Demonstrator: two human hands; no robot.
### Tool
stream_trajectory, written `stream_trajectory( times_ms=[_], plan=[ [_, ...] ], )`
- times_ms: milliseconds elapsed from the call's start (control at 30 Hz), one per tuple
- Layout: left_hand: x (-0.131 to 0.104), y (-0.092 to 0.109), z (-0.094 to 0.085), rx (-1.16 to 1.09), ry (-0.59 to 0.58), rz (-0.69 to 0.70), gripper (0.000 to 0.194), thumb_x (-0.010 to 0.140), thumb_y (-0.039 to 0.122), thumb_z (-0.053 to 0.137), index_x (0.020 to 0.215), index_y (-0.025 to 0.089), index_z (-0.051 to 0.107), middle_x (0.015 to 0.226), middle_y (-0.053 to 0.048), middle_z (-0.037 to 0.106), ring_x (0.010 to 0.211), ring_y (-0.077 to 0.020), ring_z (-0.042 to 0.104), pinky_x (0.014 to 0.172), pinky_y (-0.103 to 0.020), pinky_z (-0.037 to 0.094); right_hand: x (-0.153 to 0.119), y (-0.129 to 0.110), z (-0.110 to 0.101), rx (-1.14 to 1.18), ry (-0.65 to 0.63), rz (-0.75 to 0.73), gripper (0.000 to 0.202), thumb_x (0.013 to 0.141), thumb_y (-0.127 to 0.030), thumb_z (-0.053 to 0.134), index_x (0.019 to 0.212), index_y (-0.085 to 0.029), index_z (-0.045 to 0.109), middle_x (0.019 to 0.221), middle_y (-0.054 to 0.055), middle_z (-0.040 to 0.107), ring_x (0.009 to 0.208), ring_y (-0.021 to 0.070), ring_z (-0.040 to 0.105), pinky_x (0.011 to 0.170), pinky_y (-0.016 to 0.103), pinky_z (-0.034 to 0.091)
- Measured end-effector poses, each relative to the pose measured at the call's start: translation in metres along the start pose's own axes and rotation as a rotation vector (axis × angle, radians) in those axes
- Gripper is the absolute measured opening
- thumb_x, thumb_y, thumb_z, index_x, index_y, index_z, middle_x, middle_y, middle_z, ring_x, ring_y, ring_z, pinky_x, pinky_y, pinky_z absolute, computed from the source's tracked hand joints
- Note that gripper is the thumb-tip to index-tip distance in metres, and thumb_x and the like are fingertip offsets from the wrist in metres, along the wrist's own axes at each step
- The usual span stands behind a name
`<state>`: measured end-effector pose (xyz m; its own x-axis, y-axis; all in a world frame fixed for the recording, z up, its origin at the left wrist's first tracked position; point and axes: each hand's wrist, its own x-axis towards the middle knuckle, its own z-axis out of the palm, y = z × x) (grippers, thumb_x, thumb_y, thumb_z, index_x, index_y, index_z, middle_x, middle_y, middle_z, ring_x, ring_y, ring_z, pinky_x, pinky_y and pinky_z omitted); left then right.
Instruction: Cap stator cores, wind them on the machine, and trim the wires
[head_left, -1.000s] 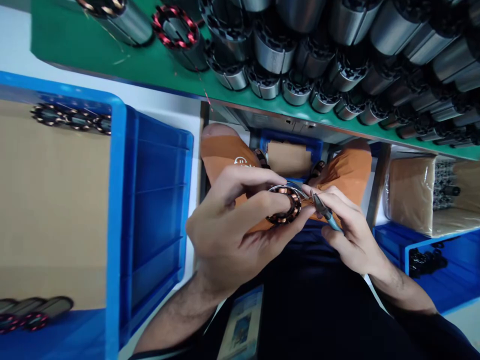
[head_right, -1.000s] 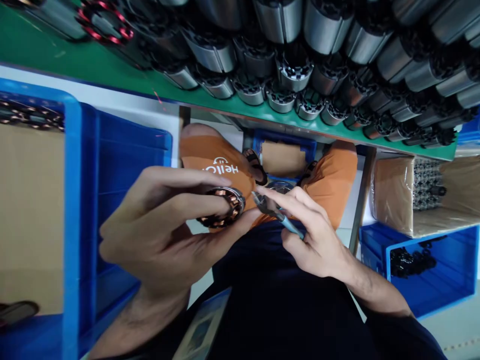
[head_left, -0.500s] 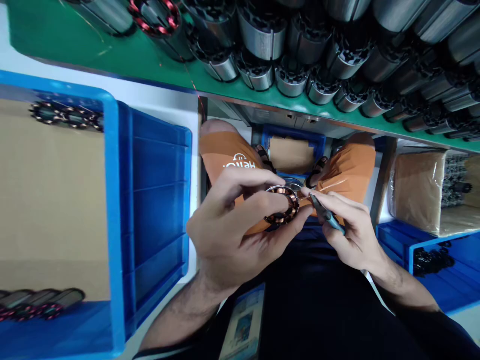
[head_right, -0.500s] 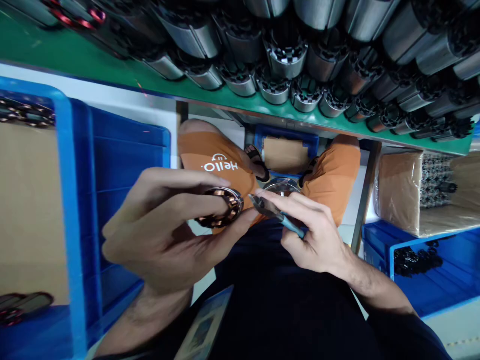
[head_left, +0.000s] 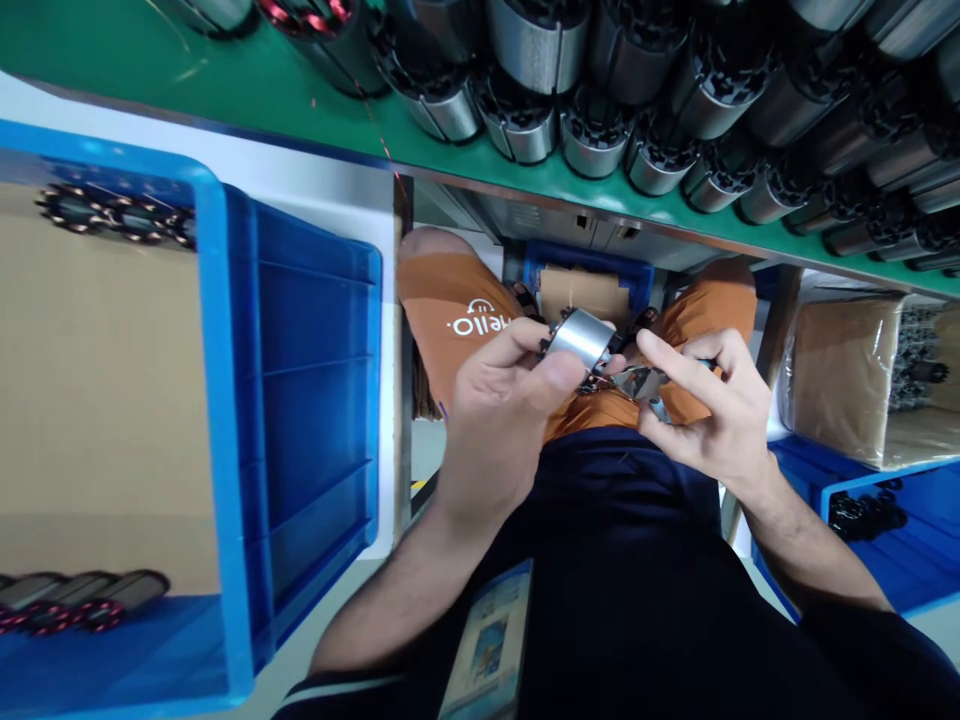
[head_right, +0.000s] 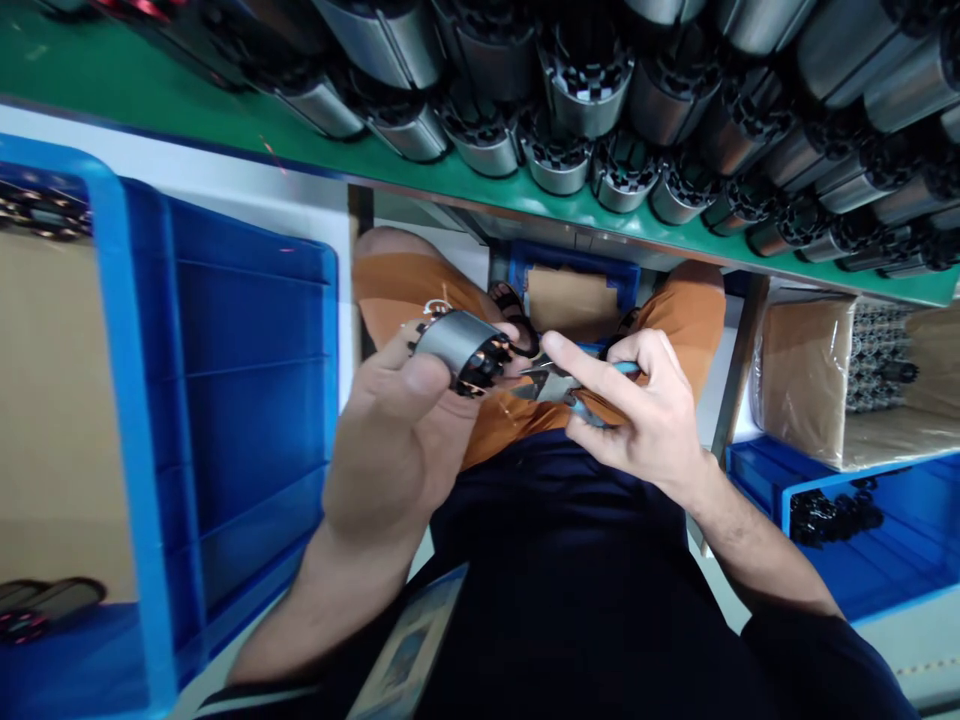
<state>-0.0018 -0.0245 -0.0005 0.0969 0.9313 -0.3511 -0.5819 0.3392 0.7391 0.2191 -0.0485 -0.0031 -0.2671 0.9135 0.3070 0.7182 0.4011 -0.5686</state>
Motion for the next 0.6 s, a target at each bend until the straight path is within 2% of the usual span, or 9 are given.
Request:
stream_trajectory(
  times_ms=[67, 167, 400, 500, 600],
  plan=[
    [0.0, 0.0, 0.005, -0.03, -0.02, -0.043, 0.032, 0.091, 0.05, 0.106, 0.092, 0.024, 0.088, 0.092, -0.002, 0.087, 0.082, -0.0191, 0.085, 0.086, -0.032, 0.075, 0.004, -0.003, -0.001, -0.035, 0.027, -0.036, 0.07, 0.102, -0.019, 0.08, 0.168, -0.041, 0.075, 0.104, 0.004, 0.06, 0.094, 0.0219, 0.066, 0.081, 0.037, 0.061],
    [-0.003, -0.003, 0.006, -0.04, -0.049, -0.05, 0.021, 0.096, 0.041, 0.103, 0.098, 0.024, 0.091, 0.096, -0.002, 0.087, 0.088, -0.018, 0.084, 0.089, -0.03, 0.072, 0.011, -0.008, -0.003, -0.039, 0.041, -0.049, 0.072, 0.105, -0.024, 0.084, 0.172, -0.044, 0.071, 0.102, 0.004, 0.061, 0.093, 0.0221, 0.067, 0.08, 0.038, 0.061],
    [-0.006, -0.005, 0.002, -0.044, -0.088, -0.056, 0.015, 0.101, 0.039, 0.099, 0.102, 0.026, 0.09, 0.098, -0.001, 0.085, 0.088, -0.0161, 0.081, 0.086, -0.029, 0.069, 0.009, -0.008, -0.009, 0.069, 0.005, 0.021, 0.077, 0.112, -0.022, 0.081, 0.179, -0.053, 0.061, 0.103, 0.002, 0.062, 0.087, 0.0185, 0.065, 0.07, 0.032, 0.056],
    [-0.002, -0.009, 0.006, -0.021, -0.05, -0.047, 0.025, 0.097, 0.043, 0.103, 0.097, 0.023, 0.088, 0.094, -0.002, 0.084, 0.085, -0.0164, 0.08, 0.084, -0.028, 0.069, 0.007, -0.005, -0.008, 0.154, -0.055, 0.052, 0.074, 0.114, -0.024, 0.08, 0.179, -0.052, 0.061, 0.104, 0.002, 0.061, 0.087, 0.0173, 0.064, 0.071, 0.031, 0.057],
    [0.002, -0.016, 0.009, -0.014, 0.069, -0.031, 0.036, 0.09, 0.051, 0.107, 0.092, 0.022, 0.085, 0.092, -0.001, 0.083, 0.083, -0.0167, 0.081, 0.085, -0.029, 0.072, 0.009, -0.003, -0.004, 0.202, -0.138, 0.12, 0.064, 0.117, -0.028, 0.076, 0.178, -0.044, 0.066, 0.1, 0.001, 0.061, 0.086, 0.0177, 0.063, 0.078, 0.031, 0.061]
  ],
)
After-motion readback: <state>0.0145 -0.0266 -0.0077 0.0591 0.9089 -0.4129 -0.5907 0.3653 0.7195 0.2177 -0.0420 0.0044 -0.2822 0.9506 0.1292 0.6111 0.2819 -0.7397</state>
